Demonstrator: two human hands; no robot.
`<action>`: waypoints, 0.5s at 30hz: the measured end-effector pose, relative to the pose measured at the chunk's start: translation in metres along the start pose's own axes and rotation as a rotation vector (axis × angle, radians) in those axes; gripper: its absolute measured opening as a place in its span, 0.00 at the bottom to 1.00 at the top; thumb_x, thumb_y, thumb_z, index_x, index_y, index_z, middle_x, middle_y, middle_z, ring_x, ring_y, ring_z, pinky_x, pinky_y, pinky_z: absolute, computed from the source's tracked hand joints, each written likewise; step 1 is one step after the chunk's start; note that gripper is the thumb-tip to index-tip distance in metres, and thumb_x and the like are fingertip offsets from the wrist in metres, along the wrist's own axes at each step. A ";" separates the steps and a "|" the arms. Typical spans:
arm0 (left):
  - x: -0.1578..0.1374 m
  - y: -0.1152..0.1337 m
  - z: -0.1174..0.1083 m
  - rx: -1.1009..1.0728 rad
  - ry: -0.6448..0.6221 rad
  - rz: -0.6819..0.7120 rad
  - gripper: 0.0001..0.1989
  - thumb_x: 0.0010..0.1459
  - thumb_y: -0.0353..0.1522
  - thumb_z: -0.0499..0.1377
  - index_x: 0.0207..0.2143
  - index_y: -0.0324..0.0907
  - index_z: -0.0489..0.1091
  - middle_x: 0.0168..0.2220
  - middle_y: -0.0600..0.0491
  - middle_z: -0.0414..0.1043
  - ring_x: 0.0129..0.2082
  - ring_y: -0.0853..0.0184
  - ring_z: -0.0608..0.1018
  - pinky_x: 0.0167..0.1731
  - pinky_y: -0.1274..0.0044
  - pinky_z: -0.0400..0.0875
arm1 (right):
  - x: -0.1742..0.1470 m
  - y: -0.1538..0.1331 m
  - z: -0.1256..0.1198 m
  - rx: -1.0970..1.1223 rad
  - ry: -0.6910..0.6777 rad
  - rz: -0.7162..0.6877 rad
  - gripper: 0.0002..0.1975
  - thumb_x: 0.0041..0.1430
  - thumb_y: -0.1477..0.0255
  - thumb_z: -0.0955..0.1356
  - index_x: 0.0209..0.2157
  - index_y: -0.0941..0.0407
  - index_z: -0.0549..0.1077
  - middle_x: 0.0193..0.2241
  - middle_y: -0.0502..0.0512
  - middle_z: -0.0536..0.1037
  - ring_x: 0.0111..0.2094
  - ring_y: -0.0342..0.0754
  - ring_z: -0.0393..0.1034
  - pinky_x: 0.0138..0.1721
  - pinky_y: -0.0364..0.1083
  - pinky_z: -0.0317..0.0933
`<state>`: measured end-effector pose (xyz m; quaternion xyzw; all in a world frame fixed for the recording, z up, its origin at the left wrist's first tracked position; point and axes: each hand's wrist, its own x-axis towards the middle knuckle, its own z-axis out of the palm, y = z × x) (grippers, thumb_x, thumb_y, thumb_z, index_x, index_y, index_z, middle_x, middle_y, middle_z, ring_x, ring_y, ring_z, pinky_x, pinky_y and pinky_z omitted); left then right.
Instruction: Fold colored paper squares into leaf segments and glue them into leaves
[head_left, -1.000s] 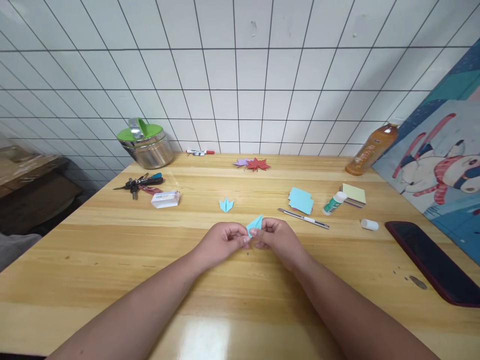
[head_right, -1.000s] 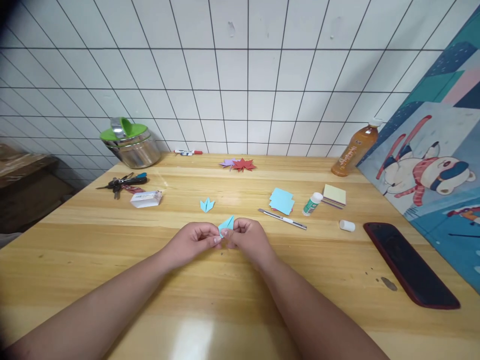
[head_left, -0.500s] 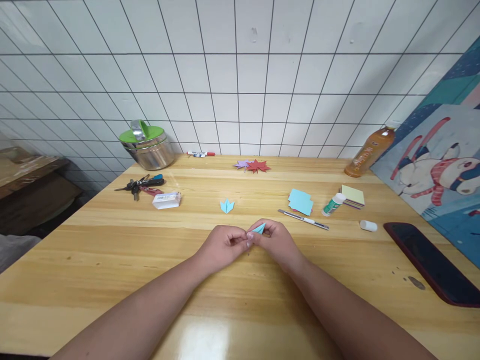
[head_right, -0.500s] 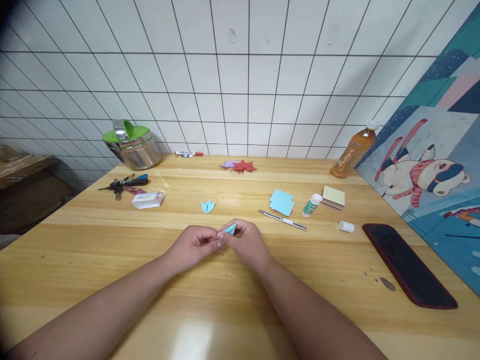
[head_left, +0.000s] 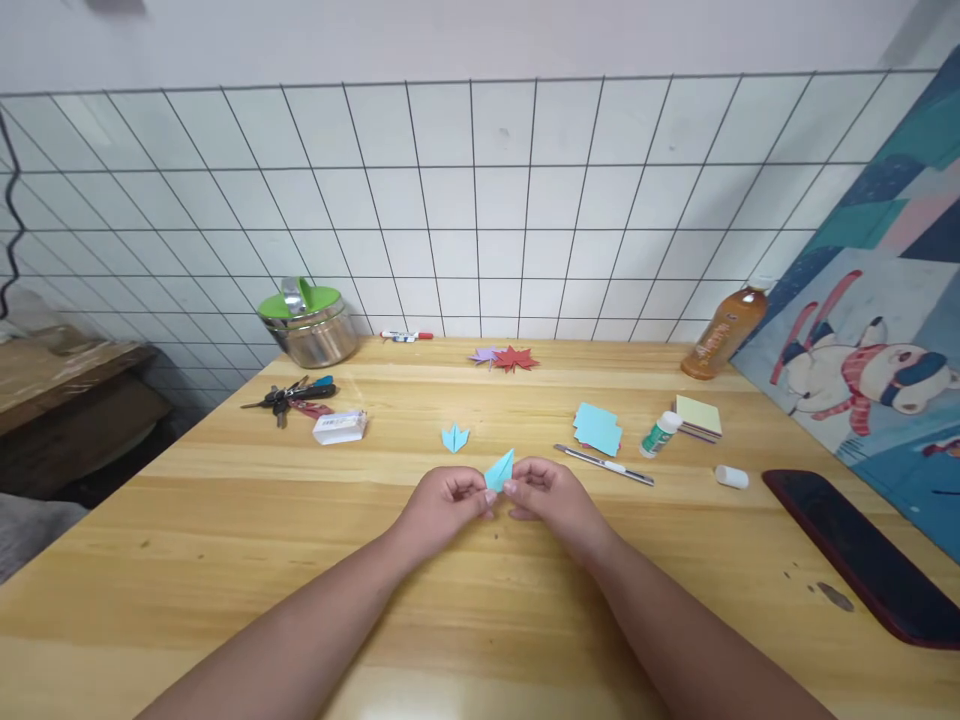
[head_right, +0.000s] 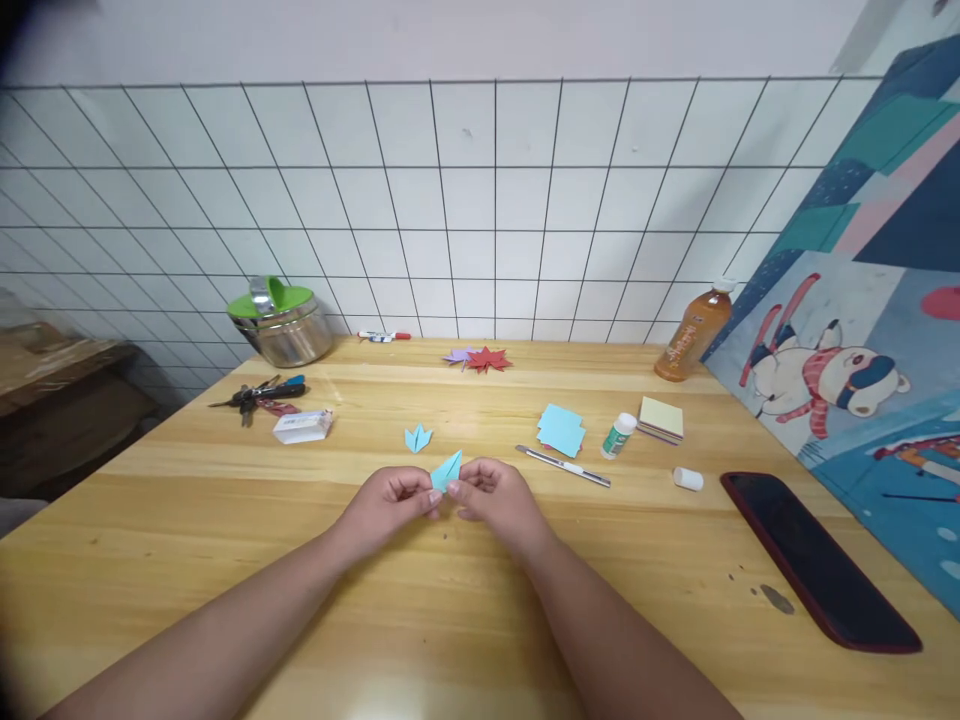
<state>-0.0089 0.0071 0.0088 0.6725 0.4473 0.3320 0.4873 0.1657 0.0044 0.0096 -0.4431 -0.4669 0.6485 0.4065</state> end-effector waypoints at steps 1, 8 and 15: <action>0.000 -0.001 0.000 -0.013 -0.001 -0.016 0.13 0.51 0.37 0.57 0.21 0.37 0.68 0.20 0.54 0.71 0.22 0.71 0.70 0.26 0.81 0.62 | 0.001 0.001 0.000 -0.023 -0.002 -0.001 0.18 0.37 0.61 0.74 0.26 0.58 0.70 0.26 0.49 0.72 0.28 0.42 0.66 0.30 0.43 0.65; 0.000 -0.005 0.000 -0.036 -0.004 0.041 0.12 0.51 0.38 0.58 0.33 0.38 0.70 0.30 0.51 0.75 0.30 0.67 0.74 0.32 0.79 0.66 | 0.006 0.009 -0.005 -0.371 0.018 -0.164 0.10 0.45 0.65 0.70 0.23 0.57 0.70 0.20 0.48 0.70 0.23 0.41 0.62 0.26 0.41 0.59; 0.002 -0.010 -0.003 0.058 0.044 -0.010 0.11 0.52 0.38 0.56 0.27 0.38 0.70 0.23 0.54 0.72 0.24 0.70 0.71 0.26 0.80 0.64 | 0.003 0.010 -0.004 -0.508 0.009 -0.264 0.08 0.51 0.66 0.66 0.28 0.56 0.71 0.24 0.49 0.73 0.25 0.42 0.64 0.28 0.41 0.58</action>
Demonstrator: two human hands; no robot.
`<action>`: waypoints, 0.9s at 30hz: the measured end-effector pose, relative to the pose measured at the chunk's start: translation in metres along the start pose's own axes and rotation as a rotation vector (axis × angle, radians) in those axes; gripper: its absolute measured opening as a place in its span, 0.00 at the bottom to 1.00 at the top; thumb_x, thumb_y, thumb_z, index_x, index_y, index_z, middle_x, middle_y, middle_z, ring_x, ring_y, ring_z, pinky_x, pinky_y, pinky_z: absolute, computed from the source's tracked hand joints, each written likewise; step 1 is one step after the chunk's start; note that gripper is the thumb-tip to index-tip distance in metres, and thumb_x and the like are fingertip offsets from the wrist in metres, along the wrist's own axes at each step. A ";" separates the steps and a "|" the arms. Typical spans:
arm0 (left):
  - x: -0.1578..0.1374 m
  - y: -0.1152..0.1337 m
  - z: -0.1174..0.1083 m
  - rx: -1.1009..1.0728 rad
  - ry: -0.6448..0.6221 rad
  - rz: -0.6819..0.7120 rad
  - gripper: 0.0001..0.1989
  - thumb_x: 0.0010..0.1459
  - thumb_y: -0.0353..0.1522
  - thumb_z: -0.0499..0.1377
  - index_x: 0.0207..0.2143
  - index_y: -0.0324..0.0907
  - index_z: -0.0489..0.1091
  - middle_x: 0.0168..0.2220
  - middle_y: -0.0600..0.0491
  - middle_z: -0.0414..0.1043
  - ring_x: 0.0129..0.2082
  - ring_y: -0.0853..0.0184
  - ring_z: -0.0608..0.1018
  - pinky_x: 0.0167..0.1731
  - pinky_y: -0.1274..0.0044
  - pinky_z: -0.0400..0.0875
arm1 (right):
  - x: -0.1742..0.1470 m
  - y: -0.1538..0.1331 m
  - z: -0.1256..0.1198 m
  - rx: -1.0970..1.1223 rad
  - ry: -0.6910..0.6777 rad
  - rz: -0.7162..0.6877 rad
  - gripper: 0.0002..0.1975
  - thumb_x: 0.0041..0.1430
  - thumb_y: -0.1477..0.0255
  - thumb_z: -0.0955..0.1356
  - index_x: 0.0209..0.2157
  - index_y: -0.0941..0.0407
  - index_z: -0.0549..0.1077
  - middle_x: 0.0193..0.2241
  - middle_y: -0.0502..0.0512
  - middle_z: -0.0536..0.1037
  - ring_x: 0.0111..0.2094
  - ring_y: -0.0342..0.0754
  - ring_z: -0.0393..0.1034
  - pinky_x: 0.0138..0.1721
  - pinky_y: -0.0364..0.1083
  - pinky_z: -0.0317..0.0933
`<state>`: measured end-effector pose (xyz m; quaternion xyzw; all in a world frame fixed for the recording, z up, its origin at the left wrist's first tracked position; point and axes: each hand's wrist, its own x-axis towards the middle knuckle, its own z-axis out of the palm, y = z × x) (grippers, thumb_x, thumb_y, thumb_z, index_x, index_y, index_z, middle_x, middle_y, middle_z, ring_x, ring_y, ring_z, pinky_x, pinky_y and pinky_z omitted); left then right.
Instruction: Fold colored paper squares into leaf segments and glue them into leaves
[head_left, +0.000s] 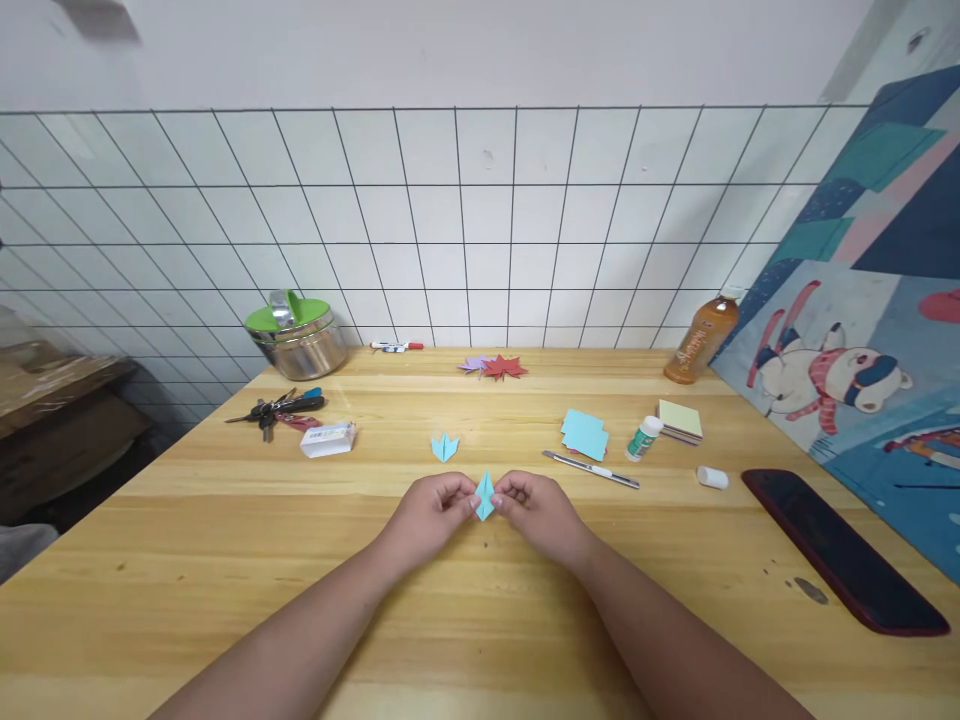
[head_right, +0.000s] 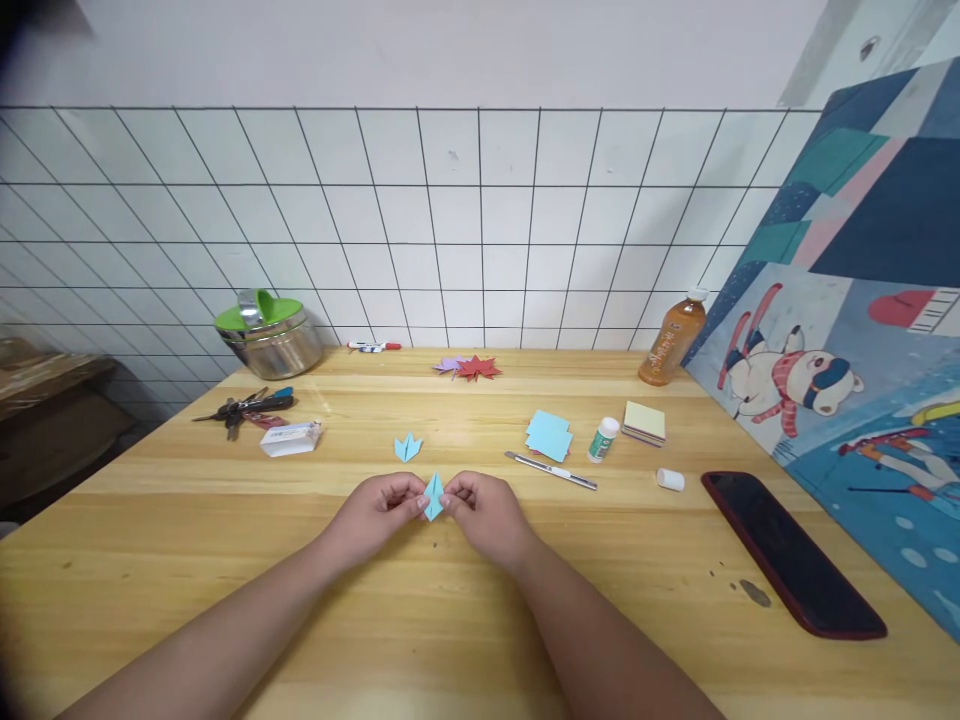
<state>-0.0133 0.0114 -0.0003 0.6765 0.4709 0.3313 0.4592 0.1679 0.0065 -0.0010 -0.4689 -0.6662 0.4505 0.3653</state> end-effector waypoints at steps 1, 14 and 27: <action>0.000 0.000 0.000 -0.001 0.008 0.005 0.11 0.52 0.38 0.56 0.27 0.38 0.69 0.23 0.55 0.71 0.24 0.70 0.71 0.26 0.80 0.64 | -0.001 -0.002 0.001 -0.004 0.016 -0.008 0.09 0.51 0.65 0.66 0.30 0.56 0.71 0.25 0.49 0.73 0.26 0.42 0.64 0.28 0.41 0.58; -0.002 0.003 0.002 0.040 0.073 -0.003 0.11 0.51 0.38 0.57 0.28 0.39 0.72 0.26 0.52 0.75 0.25 0.68 0.74 0.26 0.80 0.65 | -0.002 -0.003 0.004 -0.155 0.103 -0.040 0.08 0.51 0.70 0.65 0.35 0.53 0.70 0.27 0.49 0.73 0.25 0.42 0.65 0.26 0.41 0.57; -0.005 0.003 0.008 0.009 0.000 0.010 0.08 0.51 0.34 0.57 0.30 0.40 0.74 0.29 0.52 0.77 0.28 0.68 0.77 0.29 0.79 0.68 | -0.005 -0.006 0.004 -0.323 0.091 -0.050 0.08 0.50 0.70 0.65 0.35 0.52 0.69 0.29 0.48 0.73 0.23 0.42 0.64 0.27 0.42 0.56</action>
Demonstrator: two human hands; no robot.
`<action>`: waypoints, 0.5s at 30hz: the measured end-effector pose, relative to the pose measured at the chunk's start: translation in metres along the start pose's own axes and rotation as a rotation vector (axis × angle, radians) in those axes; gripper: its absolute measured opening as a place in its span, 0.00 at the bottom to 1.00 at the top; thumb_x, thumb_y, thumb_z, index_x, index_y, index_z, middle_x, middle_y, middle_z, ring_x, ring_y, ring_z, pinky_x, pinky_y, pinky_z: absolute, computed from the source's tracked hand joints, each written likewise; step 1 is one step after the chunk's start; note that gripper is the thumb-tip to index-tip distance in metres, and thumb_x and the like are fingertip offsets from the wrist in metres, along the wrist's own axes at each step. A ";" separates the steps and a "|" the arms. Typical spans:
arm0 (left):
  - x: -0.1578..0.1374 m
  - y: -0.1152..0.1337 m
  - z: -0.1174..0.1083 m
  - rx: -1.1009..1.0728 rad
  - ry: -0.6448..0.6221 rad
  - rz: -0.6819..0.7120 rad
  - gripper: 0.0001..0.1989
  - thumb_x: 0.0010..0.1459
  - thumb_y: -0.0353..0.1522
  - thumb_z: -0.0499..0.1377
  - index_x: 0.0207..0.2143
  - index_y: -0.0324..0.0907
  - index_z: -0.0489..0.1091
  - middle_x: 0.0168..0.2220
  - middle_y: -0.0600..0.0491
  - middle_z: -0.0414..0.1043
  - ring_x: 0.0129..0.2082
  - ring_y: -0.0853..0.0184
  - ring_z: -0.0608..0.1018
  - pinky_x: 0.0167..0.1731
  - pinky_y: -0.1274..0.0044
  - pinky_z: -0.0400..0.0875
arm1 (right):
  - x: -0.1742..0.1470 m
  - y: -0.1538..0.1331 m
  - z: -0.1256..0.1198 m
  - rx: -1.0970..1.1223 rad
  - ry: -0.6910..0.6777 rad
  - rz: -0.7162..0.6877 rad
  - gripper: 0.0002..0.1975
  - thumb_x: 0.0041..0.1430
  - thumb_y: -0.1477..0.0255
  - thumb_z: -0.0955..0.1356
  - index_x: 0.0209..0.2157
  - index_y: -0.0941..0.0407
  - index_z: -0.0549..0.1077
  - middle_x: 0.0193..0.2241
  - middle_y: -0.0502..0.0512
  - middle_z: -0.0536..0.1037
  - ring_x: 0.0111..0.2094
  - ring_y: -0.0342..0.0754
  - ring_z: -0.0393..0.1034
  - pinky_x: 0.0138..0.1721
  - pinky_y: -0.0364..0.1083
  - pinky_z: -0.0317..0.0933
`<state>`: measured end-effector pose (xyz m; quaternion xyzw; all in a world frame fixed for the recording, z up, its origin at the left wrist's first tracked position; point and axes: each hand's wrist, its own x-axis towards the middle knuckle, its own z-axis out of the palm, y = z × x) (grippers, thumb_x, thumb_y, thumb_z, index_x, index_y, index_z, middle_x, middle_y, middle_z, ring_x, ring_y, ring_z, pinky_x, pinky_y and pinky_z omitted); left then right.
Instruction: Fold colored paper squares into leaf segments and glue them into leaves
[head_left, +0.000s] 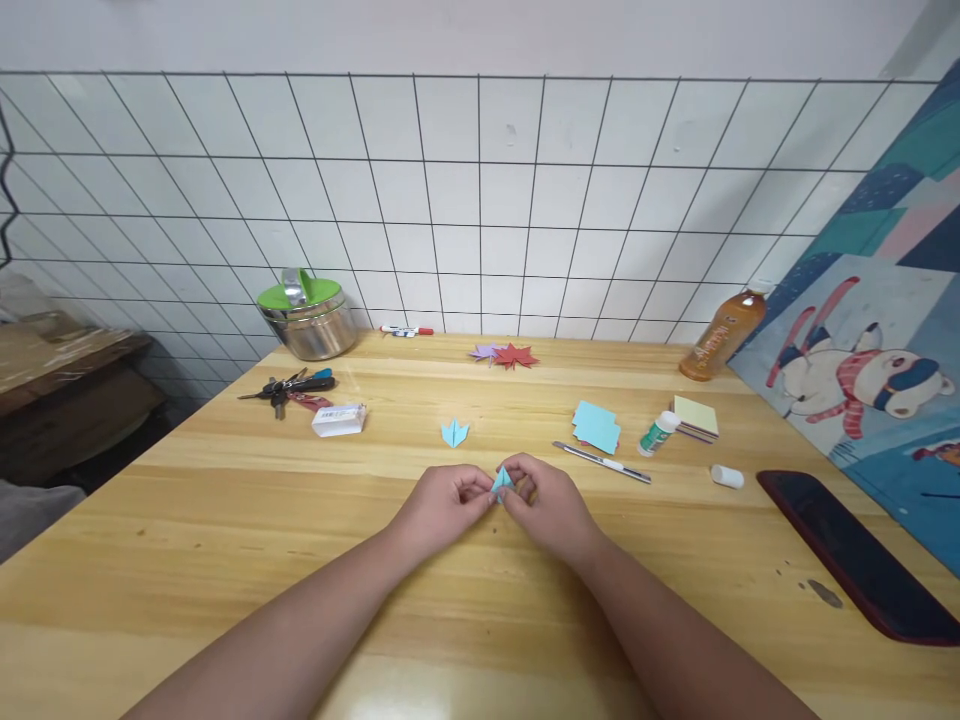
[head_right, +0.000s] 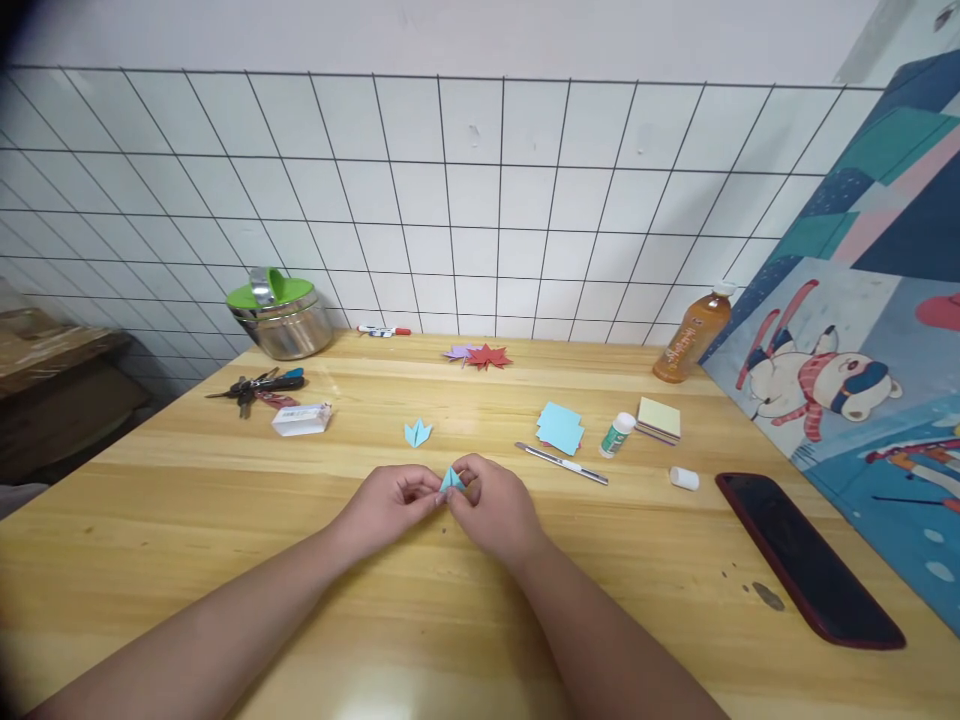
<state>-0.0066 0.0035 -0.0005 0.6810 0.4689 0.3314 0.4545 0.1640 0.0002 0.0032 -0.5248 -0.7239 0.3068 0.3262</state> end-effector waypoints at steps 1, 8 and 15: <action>-0.001 0.001 0.000 0.037 0.005 0.018 0.07 0.51 0.33 0.57 0.30 0.41 0.74 0.28 0.53 0.77 0.28 0.68 0.77 0.29 0.80 0.68 | 0.000 0.000 0.000 -0.007 -0.001 0.005 0.10 0.49 0.72 0.64 0.36 0.51 0.69 0.30 0.48 0.74 0.23 0.41 0.64 0.27 0.42 0.56; -0.001 0.003 -0.001 0.082 0.035 -0.001 0.07 0.51 0.33 0.57 0.29 0.40 0.72 0.26 0.53 0.75 0.26 0.69 0.75 0.27 0.80 0.67 | 0.000 0.001 0.001 0.047 -0.073 0.018 0.15 0.45 0.79 0.61 0.36 0.52 0.68 0.31 0.46 0.74 0.23 0.40 0.65 0.25 0.40 0.56; 0.000 0.003 -0.001 -0.009 0.025 -0.015 0.05 0.50 0.33 0.57 0.28 0.39 0.67 0.25 0.54 0.73 0.26 0.70 0.73 0.26 0.81 0.65 | -0.002 -0.007 -0.002 -0.165 -0.035 -0.030 0.12 0.47 0.78 0.61 0.32 0.52 0.71 0.27 0.48 0.74 0.26 0.43 0.64 0.28 0.40 0.53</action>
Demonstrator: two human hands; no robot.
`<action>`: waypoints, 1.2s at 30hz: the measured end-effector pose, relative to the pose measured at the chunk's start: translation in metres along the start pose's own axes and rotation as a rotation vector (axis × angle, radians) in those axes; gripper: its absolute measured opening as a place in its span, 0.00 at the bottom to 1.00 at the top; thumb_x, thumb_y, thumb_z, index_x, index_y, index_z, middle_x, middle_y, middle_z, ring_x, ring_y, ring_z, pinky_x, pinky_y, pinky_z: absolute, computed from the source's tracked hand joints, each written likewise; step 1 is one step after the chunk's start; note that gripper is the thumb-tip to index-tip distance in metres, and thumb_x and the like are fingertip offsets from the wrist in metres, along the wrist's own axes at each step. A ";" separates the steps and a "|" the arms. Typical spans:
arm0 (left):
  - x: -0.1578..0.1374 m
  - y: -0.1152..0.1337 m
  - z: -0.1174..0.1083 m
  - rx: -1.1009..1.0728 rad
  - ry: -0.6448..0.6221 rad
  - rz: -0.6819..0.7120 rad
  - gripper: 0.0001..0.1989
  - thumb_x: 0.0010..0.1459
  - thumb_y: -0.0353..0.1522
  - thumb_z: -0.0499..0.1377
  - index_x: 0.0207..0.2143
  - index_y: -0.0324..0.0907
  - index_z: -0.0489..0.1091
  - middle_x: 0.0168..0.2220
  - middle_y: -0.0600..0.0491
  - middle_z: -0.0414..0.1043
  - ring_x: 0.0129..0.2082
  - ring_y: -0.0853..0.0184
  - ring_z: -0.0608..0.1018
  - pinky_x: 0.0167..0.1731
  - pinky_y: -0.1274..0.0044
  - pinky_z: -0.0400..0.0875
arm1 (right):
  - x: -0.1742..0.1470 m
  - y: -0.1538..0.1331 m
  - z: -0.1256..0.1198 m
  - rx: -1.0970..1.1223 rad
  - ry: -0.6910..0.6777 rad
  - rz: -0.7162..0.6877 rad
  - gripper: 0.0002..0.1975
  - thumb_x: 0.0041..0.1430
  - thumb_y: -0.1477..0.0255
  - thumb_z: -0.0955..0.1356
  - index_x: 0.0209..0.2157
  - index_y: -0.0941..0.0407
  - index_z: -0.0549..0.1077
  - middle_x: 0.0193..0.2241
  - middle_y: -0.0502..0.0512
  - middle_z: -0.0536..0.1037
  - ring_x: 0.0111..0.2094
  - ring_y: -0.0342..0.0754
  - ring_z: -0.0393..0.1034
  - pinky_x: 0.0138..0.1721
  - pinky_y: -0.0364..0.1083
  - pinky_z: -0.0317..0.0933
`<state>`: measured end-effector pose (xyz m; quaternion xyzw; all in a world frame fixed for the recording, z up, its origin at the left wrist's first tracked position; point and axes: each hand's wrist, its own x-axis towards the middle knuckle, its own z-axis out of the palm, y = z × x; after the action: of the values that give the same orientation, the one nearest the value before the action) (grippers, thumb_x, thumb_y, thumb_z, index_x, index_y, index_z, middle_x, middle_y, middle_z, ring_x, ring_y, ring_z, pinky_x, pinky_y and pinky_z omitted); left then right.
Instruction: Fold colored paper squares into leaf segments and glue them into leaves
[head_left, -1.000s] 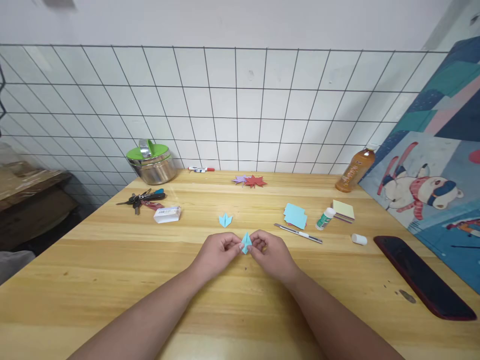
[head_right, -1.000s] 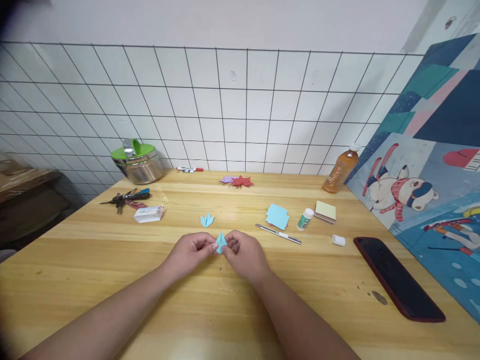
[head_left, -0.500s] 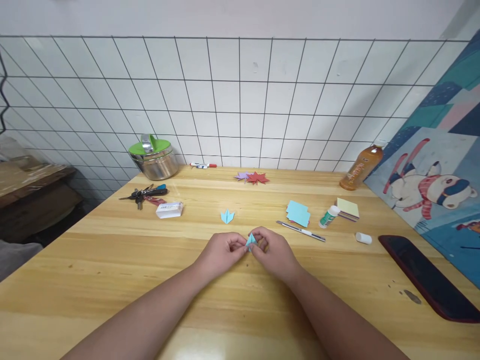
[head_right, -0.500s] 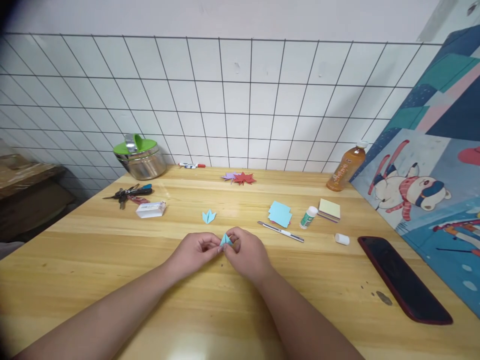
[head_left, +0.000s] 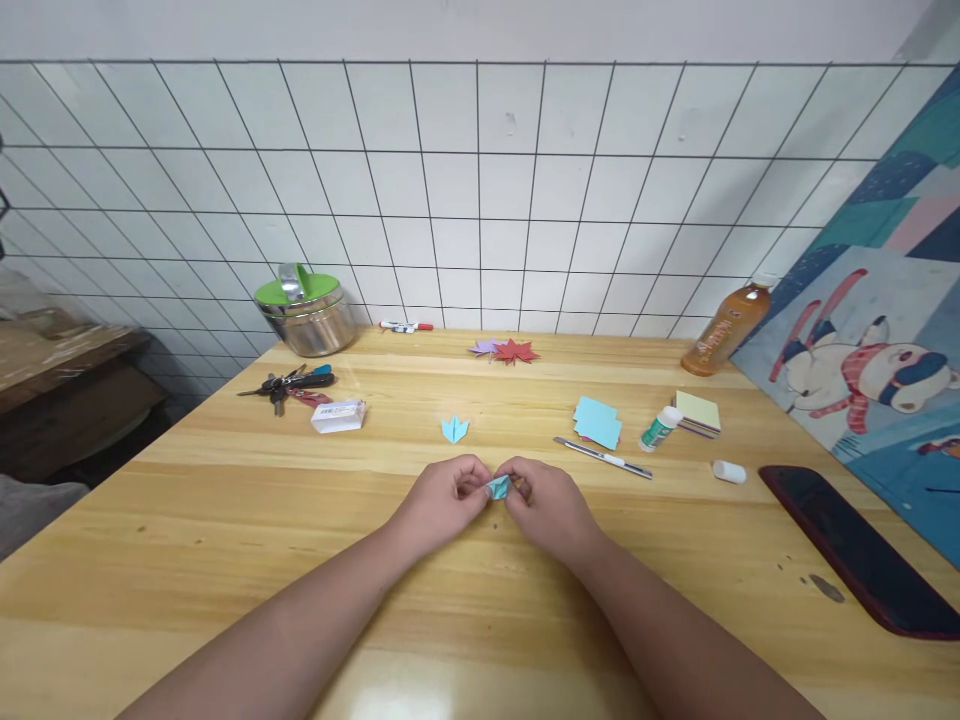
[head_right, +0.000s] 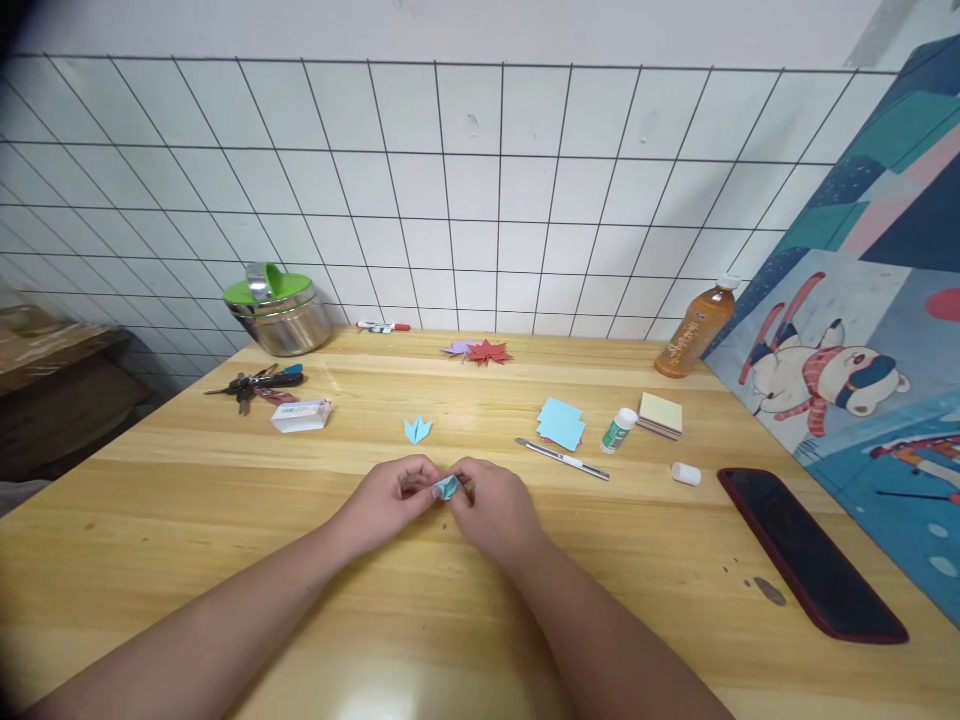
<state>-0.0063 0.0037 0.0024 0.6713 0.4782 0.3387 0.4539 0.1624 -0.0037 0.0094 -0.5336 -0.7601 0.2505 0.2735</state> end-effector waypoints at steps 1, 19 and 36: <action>0.000 0.000 0.000 0.000 0.000 -0.004 0.05 0.50 0.33 0.57 0.27 0.40 0.67 0.24 0.55 0.71 0.24 0.71 0.72 0.25 0.81 0.64 | 0.000 -0.001 0.000 -0.014 -0.003 0.001 0.12 0.47 0.78 0.61 0.33 0.52 0.71 0.26 0.48 0.74 0.26 0.43 0.64 0.27 0.40 0.52; -0.004 -0.001 0.002 0.094 -0.007 -0.024 0.05 0.49 0.32 0.56 0.24 0.41 0.63 0.17 0.60 0.62 0.18 0.75 0.64 0.19 0.84 0.56 | -0.002 0.001 0.001 -0.052 -0.080 -0.110 0.09 0.51 0.74 0.64 0.36 0.51 0.71 0.31 0.48 0.75 0.30 0.43 0.66 0.30 0.41 0.54; 0.000 0.000 0.002 -0.148 -0.045 -0.081 0.07 0.49 0.35 0.58 0.27 0.42 0.61 0.19 0.60 0.64 0.21 0.72 0.69 0.24 0.81 0.62 | -0.002 0.001 -0.002 0.008 -0.029 -0.091 0.15 0.54 0.75 0.62 0.45 0.51 0.67 0.30 0.49 0.75 0.29 0.44 0.68 0.30 0.41 0.57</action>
<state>-0.0048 0.0030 0.0021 0.6234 0.4682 0.3393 0.5264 0.1648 -0.0046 0.0093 -0.4937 -0.7864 0.2488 0.2756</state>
